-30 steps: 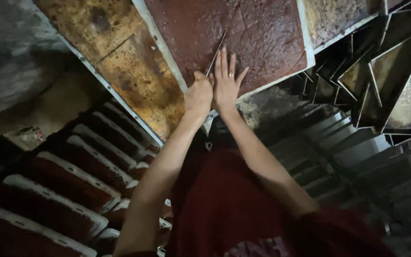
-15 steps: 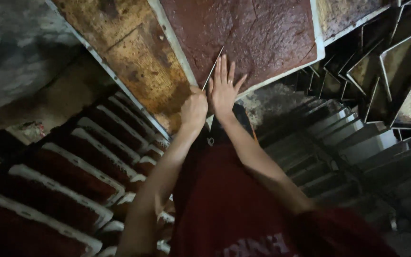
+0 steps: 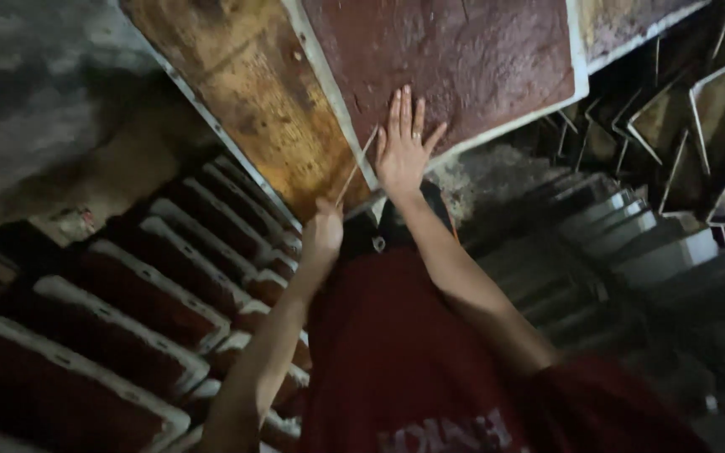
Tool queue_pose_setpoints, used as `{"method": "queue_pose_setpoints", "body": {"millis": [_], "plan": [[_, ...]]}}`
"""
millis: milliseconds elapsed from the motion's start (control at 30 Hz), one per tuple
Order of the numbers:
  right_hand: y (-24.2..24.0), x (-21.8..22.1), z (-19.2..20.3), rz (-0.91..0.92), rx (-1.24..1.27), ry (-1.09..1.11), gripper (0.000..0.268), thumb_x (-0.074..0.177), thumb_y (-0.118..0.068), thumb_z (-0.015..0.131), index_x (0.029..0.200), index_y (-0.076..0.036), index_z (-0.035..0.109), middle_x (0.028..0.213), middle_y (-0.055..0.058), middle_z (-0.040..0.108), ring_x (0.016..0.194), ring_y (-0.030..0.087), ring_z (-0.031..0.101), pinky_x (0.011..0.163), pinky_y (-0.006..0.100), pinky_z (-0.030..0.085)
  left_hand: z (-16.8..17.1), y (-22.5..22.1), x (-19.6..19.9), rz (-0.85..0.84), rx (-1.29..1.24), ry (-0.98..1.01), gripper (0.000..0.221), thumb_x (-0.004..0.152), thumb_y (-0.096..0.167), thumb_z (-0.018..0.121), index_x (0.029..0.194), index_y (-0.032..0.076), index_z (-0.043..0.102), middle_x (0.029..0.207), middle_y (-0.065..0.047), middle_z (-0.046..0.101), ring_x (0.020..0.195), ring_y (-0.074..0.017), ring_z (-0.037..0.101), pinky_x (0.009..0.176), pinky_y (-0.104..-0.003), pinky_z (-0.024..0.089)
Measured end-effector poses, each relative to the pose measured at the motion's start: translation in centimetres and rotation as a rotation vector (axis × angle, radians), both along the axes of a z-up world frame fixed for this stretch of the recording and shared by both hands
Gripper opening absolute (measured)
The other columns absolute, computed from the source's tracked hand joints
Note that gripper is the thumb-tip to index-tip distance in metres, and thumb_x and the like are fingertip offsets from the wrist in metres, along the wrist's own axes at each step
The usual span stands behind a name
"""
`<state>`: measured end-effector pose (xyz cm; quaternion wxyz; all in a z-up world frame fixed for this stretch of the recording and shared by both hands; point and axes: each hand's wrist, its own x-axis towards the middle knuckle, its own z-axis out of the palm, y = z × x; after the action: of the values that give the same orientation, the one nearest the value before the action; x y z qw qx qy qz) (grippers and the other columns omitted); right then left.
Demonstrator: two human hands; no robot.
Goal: Cutting a sheet of food material into strips using a knife and guide, then moving and stacking baking trays
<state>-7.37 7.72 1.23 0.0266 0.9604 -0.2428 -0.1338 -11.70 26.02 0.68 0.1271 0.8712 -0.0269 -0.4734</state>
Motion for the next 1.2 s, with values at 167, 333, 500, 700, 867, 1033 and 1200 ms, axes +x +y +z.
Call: {"method": "queue_pose_setpoints", "body": {"millis": [167, 333, 500, 700, 867, 1033, 1200], "plan": [[-0.6, -0.3, -1.9, -0.001, 0.137, -0.082, 0.061, 0.111, -0.042, 0.026, 0.167, -0.017, 0.021, 0.173, 0.0, 0.013, 0.159, 0.028, 0.008, 0.119, 0.075, -0.001, -0.3, -0.2, 0.6, -0.049, 0.047, 0.015, 0.045, 0.11, 0.037, 0.029, 0.127, -0.004, 0.039, 0.099, -0.03, 0.073, 0.094, -0.0491, 0.074, 0.083, -0.059, 0.059], [-0.7, -0.4, -1.6, 0.012, 0.109, -0.079, 0.062, 0.111, -0.043, 0.023, 0.167, -0.017, 0.019, 0.173, 0.0, 0.01, 0.159, 0.029, 0.005, 0.119, 0.074, -0.002, 2.6, 2.1, -2.6, -0.348, 0.213, -0.116, 0.039, 0.111, 0.032, 0.043, 0.125, -0.003, 0.053, 0.085, -0.008, 0.078, 0.081, -0.0246, 0.08, 0.065, -0.036, 0.063], [-0.6, -0.4, -1.6, -0.007, 0.154, -0.056, 0.064, 0.11, -0.042, 0.034, 0.167, -0.015, 0.021, 0.173, 0.001, 0.012, 0.159, 0.029, 0.005, 0.12, 0.074, 0.0, -1.4, -0.5, -0.1, -0.053, 0.054, -0.037, 0.046, 0.112, 0.043, 0.033, 0.117, -0.001, 0.044, 0.089, -0.027, 0.074, 0.088, -0.0459, 0.075, 0.081, -0.061, 0.058], [-1.0, -0.1, 1.1, -0.024, 0.266, -0.242, 0.055, 0.114, -0.039, 0.024, 0.166, -0.019, 0.025, 0.172, -0.003, 0.018, 0.158, 0.025, 0.015, 0.124, 0.07, 0.001, 0.9, 3.3, -2.5, -0.151, 0.091, -0.208, 0.036, 0.108, 0.041, 0.044, 0.107, 0.005, 0.048, 0.077, -0.019, 0.073, 0.074, -0.0382, 0.076, 0.062, -0.046, 0.057], [-4.2, 1.7, 1.9, -0.051, 0.524, -0.492, 0.05, 0.117, -0.032, 0.028, 0.165, -0.018, 0.03, 0.174, 0.002, 0.017, 0.157, 0.03, 0.019, 0.124, 0.069, -0.002, 2.8, 1.6, 1.0, -0.173, -0.002, -0.553, 0.048, 0.107, 0.052, 0.047, 0.103, 0.005, 0.056, 0.06, -0.012, 0.064, 0.056, -0.0358, 0.072, 0.043, -0.042, 0.054], [-13.8, 10.8, 0.6, -0.122, 0.434, -0.598, 0.058, 0.117, -0.046, 0.02, 0.168, -0.018, 0.023, 0.176, 0.002, 0.014, 0.165, 0.032, 0.005, 0.132, 0.068, 0.006, 2.5, -15.8, 16.1, 0.027, -0.418, -0.601, 0.029, 0.107, 0.03, 0.051, 0.095, 0.004, 0.048, 0.078, -0.02, 0.061, 0.062, -0.0428, 0.066, 0.046, -0.051, 0.049], [-22.5, 18.5, -1.1, 0.055, 0.358, -0.421, 0.053, 0.115, -0.03, 0.037, 0.162, -0.006, 0.03, 0.168, 0.012, 0.027, 0.157, 0.034, 0.014, 0.125, 0.068, 0.004, 1.2, -29.3, 27.2, 0.05, -0.327, -0.319, 0.024, 0.106, 0.027, 0.036, 0.109, 0.004, 0.044, 0.098, -0.027, 0.073, 0.092, -0.0532, 0.07, 0.077, -0.064, 0.053]]}}
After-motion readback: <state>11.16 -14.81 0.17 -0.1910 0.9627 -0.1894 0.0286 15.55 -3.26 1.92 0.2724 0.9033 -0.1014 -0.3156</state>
